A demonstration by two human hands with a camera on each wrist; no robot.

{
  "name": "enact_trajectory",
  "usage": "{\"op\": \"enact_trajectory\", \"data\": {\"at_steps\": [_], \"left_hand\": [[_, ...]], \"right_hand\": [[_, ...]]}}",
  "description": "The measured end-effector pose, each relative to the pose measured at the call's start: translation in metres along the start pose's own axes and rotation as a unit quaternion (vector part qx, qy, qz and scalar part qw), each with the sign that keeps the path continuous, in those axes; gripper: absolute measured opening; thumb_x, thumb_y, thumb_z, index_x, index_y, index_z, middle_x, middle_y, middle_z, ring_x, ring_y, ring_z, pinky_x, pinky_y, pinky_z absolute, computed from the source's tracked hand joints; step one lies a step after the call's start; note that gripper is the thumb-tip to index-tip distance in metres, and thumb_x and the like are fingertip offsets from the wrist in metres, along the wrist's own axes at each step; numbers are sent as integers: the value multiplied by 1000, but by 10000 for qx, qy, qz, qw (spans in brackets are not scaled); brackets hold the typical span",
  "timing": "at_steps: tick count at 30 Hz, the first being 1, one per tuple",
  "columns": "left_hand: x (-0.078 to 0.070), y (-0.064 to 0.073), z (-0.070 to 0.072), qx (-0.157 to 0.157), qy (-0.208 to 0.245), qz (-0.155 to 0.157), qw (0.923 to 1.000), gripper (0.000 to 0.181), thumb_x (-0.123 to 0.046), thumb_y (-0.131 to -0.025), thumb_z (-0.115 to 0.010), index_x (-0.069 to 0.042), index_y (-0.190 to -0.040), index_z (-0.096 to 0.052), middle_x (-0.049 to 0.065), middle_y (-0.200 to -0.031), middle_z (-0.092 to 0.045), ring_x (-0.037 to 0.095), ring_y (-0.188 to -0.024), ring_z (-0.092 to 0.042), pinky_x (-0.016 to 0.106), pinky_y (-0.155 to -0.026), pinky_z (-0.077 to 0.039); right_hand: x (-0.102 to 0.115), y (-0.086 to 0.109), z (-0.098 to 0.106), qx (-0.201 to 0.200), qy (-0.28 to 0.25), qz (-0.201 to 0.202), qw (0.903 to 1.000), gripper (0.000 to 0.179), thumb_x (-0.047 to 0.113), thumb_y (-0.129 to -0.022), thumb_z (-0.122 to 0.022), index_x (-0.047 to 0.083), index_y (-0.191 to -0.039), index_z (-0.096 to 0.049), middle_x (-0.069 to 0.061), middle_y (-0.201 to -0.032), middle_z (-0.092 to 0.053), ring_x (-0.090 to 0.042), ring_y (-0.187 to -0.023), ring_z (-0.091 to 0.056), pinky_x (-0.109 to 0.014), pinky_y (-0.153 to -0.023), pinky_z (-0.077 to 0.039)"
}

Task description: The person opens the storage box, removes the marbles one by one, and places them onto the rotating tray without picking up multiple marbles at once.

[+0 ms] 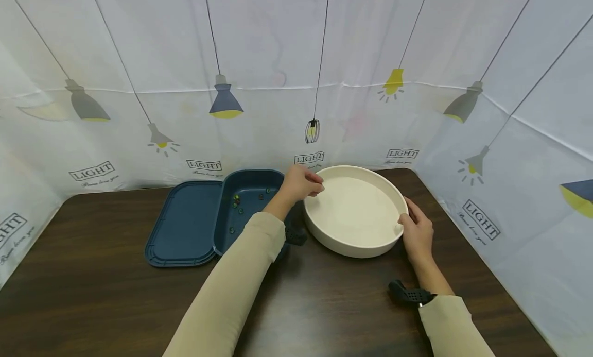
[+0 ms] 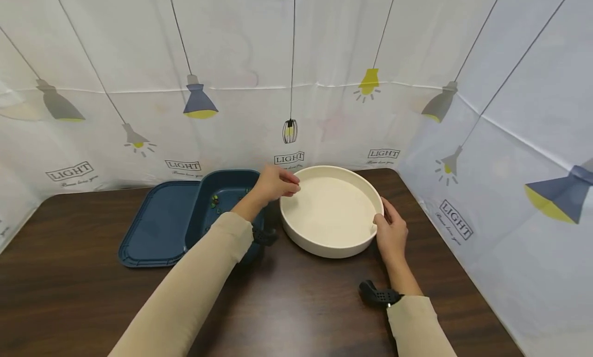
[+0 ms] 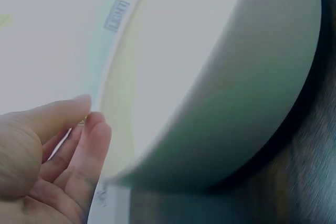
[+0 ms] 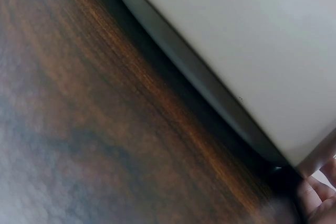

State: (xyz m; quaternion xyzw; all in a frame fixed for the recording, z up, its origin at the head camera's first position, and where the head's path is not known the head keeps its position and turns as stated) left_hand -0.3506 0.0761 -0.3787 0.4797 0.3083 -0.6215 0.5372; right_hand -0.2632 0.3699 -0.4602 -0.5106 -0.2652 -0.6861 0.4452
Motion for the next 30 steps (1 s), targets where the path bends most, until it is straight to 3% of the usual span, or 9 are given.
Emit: {"op": "enact_trajectory", "data": {"at_steps": [5,9,14,18,22,30], "left_hand": [[4,-7,-23,20,-457,141,9989,19,-6,-88,-77,-1,-106,-77,12,-102,-76,19,-80,-74,31,-78,-62],[3,-12,-39,113,-672,70,9977,16,-7,-87,-78,-3,-102,-79,8,-93,-77,10,-66,-66,21,-61,-53],[4,-15,-59,401,-856,-159,9954,11,-7,-86,-78,-2,-96,-79,5,-74,-70,10,-58,-57,17,-54,-47],[9,-18,-71,593,-1179,-146,9911,9,-9,-86,-79,-4,-94,-80,2,-64,-64,7,-52,-52,16,-51,-44],[12,-20,-78,674,-1410,-177,9876,7,-9,-86,-80,-7,-92,-81,-1,-61,-64,6,-51,-51,17,-50,-42],[15,-21,-79,688,-1384,-150,9879,8,-8,-84,-81,-9,-91,-81,0,-69,-69,7,-54,-52,18,-53,-44]], "right_hand": [[0,0,0,30,-29,11,10000,63,6,-88,-46,21,-149,-52,-3,-154,-51,-19,-138,-51,-4,-82,-43],[0,0,0,45,-41,36,10000,63,7,-89,-45,21,-150,-52,-2,-154,-51,-20,-138,-52,-6,-83,-44],[-1,-1,1,33,-79,51,10000,62,7,-89,-45,22,-149,-52,-1,-154,-51,-19,-138,-51,-9,-86,-46],[-1,0,1,42,-89,19,9999,63,6,-89,-45,21,-150,-52,0,-154,-51,-18,-139,-51,-9,-88,-46],[-1,1,1,51,-194,15,9998,63,5,-89,-45,19,-150,-51,0,-155,-50,-18,-140,-50,-7,-88,-45],[-2,0,0,75,-210,72,9997,62,5,-90,-45,20,-150,-51,-1,-155,-50,-19,-140,-50,-10,-89,-46]]}}
Point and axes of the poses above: each hand's wrist, its own y-axis away from the middle knuckle, its own z-axis out of the back of the hand, x = y × z, the point moved 3 cm from there along -y, towards the middle knuckle
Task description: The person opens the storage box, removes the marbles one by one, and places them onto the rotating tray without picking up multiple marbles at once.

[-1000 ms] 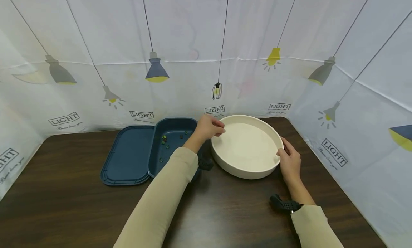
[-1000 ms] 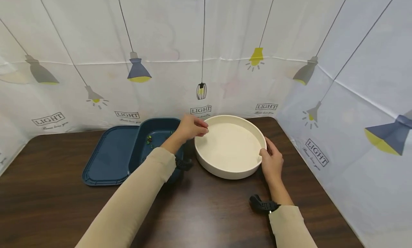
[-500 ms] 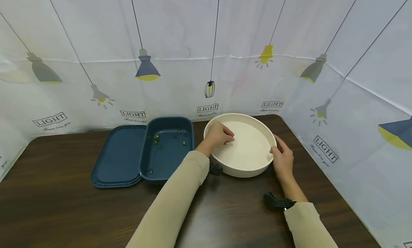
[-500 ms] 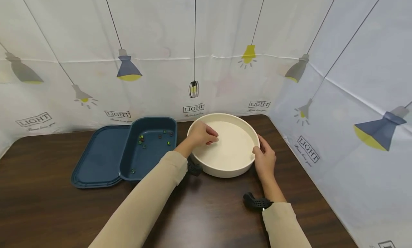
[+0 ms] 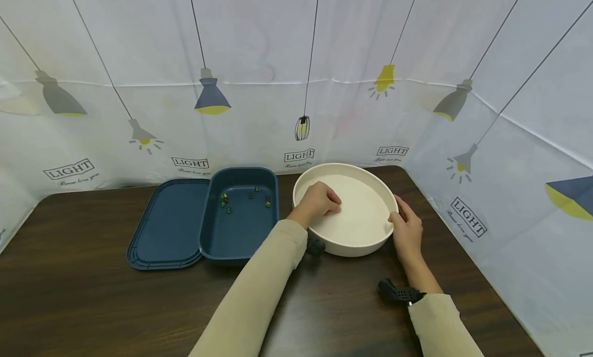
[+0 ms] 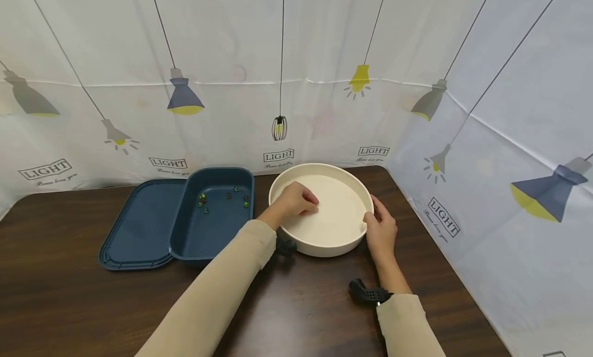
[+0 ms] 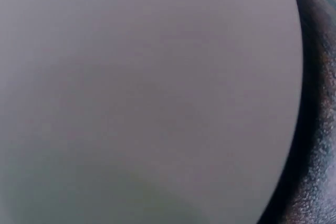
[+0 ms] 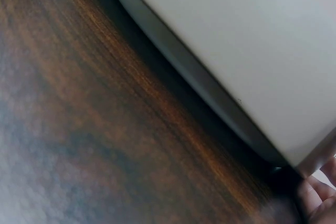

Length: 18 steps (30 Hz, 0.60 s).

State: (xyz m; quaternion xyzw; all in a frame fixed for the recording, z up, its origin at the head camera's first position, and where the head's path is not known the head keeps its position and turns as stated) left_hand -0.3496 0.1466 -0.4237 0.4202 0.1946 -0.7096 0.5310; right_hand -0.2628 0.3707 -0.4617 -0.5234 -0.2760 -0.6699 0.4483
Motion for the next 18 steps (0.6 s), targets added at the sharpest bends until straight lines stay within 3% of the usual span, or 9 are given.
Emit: {"op": "enact_trajectory", "data": {"at_steps": [6,11,15,18], "left_hand": [[-2,3,2,183,54,45,9998,5,-6,-84,-80,-10,-87,-80,2,-73,-72,8,-57,-55,20,-57,-50],[-5,9,10,235,81,-99,9996,15,-6,-86,-78,-6,-102,-78,5,-84,-74,11,-62,-59,21,-59,-50],[-10,16,32,72,135,-452,9989,24,-11,-90,-76,-4,-113,-75,7,-96,-74,20,-76,-67,21,-60,-51],[-10,26,57,-118,213,-516,9984,25,-15,-94,-72,-6,-117,-74,9,-104,-73,28,-91,-70,25,-68,-55]], "right_hand": [[0,0,1,20,39,-43,10000,63,6,-88,-46,20,-150,-51,-1,-154,-51,-20,-140,-50,-6,-82,-45],[-2,2,-1,41,79,-102,9999,63,8,-88,-46,20,-150,-51,-1,-155,-51,-20,-140,-51,-7,-81,-45],[-1,1,0,18,118,-59,9999,63,7,-89,-46,20,-150,-51,-1,-154,-51,-19,-139,-51,-8,-83,-45],[1,-1,2,11,157,-73,9998,63,8,-89,-45,21,-151,-50,-1,-155,-50,-19,-139,-51,-8,-84,-45]]}}
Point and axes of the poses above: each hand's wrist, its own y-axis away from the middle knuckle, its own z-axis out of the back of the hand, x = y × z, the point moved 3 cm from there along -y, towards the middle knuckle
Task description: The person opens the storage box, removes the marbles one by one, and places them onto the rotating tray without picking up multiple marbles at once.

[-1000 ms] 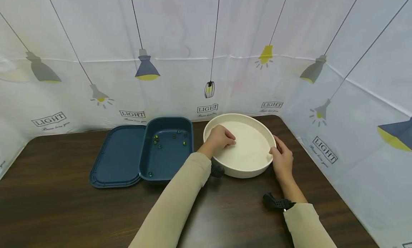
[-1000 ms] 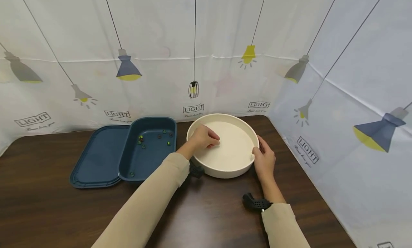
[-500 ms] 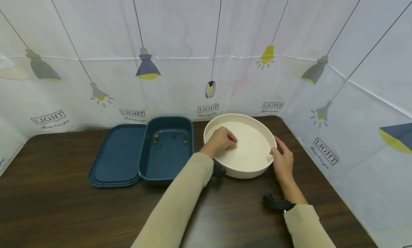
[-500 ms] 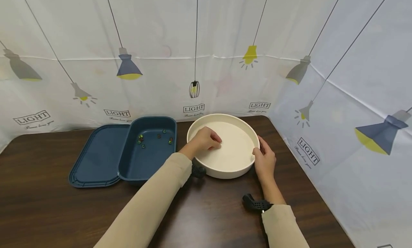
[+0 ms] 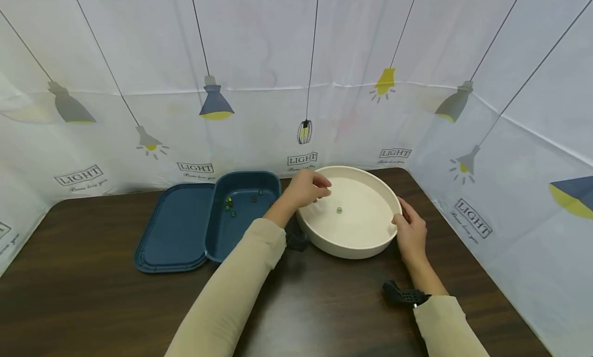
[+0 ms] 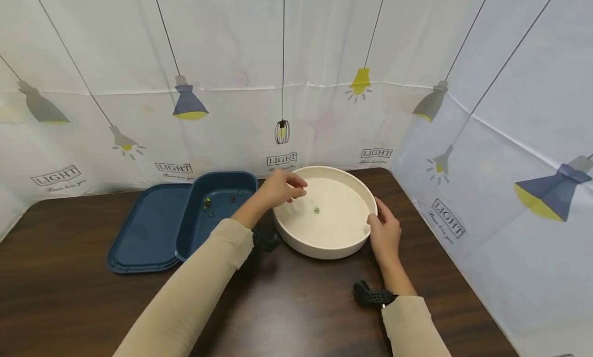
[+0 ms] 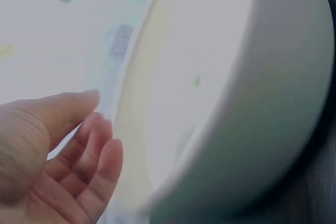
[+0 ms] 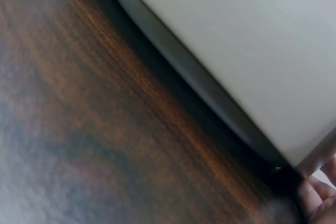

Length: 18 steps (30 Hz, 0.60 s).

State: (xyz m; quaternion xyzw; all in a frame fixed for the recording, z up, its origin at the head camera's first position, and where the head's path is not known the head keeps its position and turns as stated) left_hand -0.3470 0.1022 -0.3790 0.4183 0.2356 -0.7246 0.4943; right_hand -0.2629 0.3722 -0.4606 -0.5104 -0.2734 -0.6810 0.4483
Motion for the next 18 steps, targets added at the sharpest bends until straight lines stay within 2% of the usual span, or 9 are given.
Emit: {"op": "enact_trajectory", "data": {"at_steps": [3,7,10,13,16,18], "left_hand": [[9,15,27,-226,-59,121,9997,25,-17,-96,-69,-7,-119,-73,10,-109,-72,30,-98,-70,32,-75,-60],[21,31,55,-469,-190,213,9985,23,-18,-96,-69,-6,-116,-74,12,-109,-73,28,-94,-71,35,-78,-61],[35,40,71,-563,-278,278,9976,21,-17,-97,-68,-6,-113,-74,12,-106,-73,25,-88,-70,37,-79,-61],[52,44,80,-606,-486,373,9963,20,-18,-96,-68,-8,-112,-75,11,-100,-73,20,-79,-67,36,-74,-59],[70,46,83,-591,-637,520,9949,18,-18,-95,-70,-10,-110,-76,10,-98,-74,15,-71,-65,28,-66,-55],[80,47,84,-538,-602,639,9947,18,-17,-93,-72,-9,-110,-76,10,-101,-75,14,-70,-66,26,-65,-54]], "right_hand": [[0,0,-3,10,16,-50,10000,63,8,-89,-45,21,-151,-49,-1,-155,-50,-19,-139,-51,-7,-82,-45],[2,-1,0,-22,31,-28,10000,63,8,-90,-44,21,-151,-50,-1,-155,-50,-18,-138,-51,-5,-81,-45],[2,-1,2,-30,16,-45,10000,63,8,-89,-45,23,-150,-51,-1,-155,-50,-18,-139,-51,-4,-80,-44],[2,-1,2,-25,-6,-86,10000,63,8,-89,-44,24,-150,-51,0,-155,-50,-18,-139,-51,-4,-80,-44],[2,0,0,0,-21,-122,9999,63,8,-89,-44,23,-150,-51,-2,-155,-50,-19,-138,-51,-3,-78,-44],[3,1,-2,15,7,-144,9999,64,8,-89,-44,24,-150,-51,-1,-155,-50,-19,-138,-52,-3,-78,-43]]}}
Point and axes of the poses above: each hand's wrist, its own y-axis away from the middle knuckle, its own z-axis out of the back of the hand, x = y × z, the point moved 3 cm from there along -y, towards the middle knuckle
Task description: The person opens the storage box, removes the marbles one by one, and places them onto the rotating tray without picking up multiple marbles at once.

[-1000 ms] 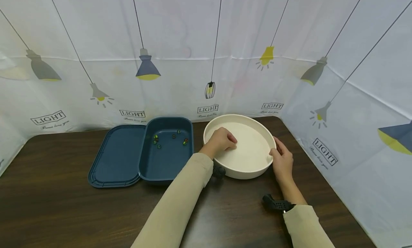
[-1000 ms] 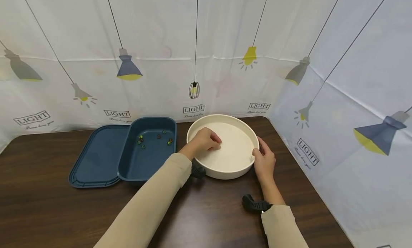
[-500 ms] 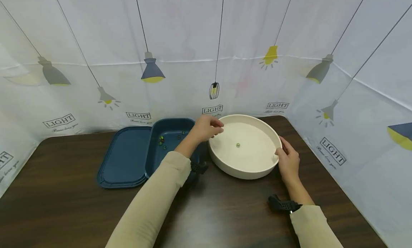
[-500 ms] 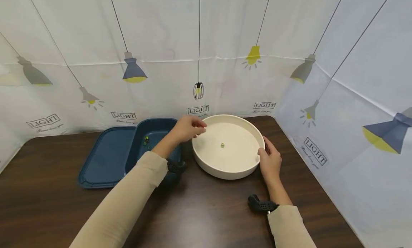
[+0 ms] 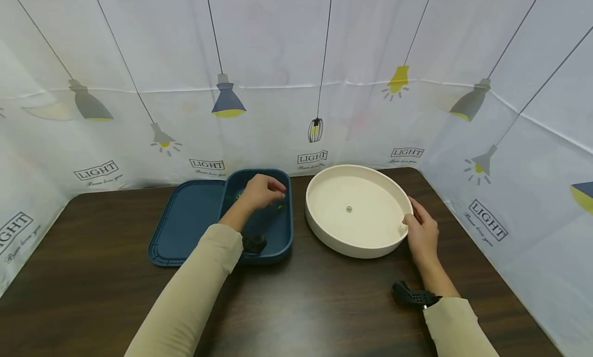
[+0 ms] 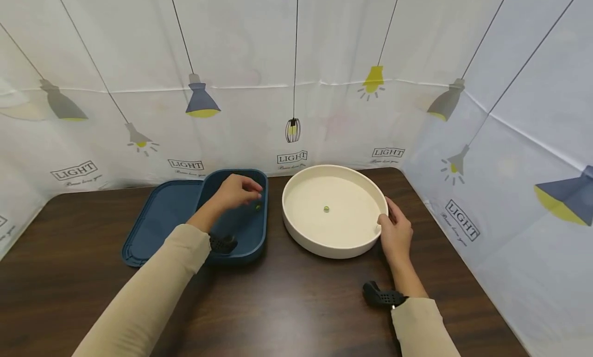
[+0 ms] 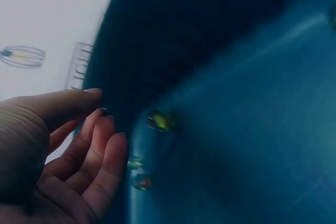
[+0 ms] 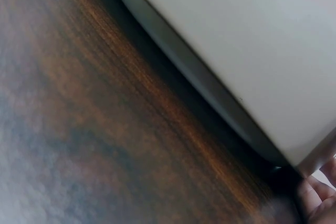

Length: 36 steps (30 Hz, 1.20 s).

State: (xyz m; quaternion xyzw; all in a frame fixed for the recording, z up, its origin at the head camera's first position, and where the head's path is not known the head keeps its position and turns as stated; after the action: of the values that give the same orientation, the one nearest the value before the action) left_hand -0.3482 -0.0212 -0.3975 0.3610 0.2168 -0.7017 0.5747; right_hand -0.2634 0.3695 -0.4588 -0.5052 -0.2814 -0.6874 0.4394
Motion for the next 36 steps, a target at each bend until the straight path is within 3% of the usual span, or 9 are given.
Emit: {"op": "enact_trajectory", "data": {"at_steps": [10,21,36], "left_hand": [[20,0,-9,302,109,225,9992,16,-9,-92,-73,-2,-105,-75,15,-108,-75,15,-76,-65,25,-68,-56],[17,-5,-16,479,-358,212,9980,12,-9,-88,-76,-4,-99,-75,9,-95,-73,14,-76,-65,25,-68,-56],[15,-8,-15,342,-581,87,9977,13,-11,-92,-72,-4,-101,-77,13,-103,-75,18,-81,-70,29,-73,-59]], "right_hand": [[-1,-1,-1,30,6,55,10000,64,8,-89,-45,24,-151,-50,-2,-155,-50,-20,-138,-52,-3,-78,-44],[0,0,-1,-16,-2,53,10000,63,7,-89,-45,22,-150,-51,-1,-154,-51,-18,-138,-51,-3,-79,-43],[-1,0,0,-18,15,16,10000,63,8,-89,-44,23,-150,-51,-1,-154,-51,-18,-138,-51,-3,-79,-43]]}}
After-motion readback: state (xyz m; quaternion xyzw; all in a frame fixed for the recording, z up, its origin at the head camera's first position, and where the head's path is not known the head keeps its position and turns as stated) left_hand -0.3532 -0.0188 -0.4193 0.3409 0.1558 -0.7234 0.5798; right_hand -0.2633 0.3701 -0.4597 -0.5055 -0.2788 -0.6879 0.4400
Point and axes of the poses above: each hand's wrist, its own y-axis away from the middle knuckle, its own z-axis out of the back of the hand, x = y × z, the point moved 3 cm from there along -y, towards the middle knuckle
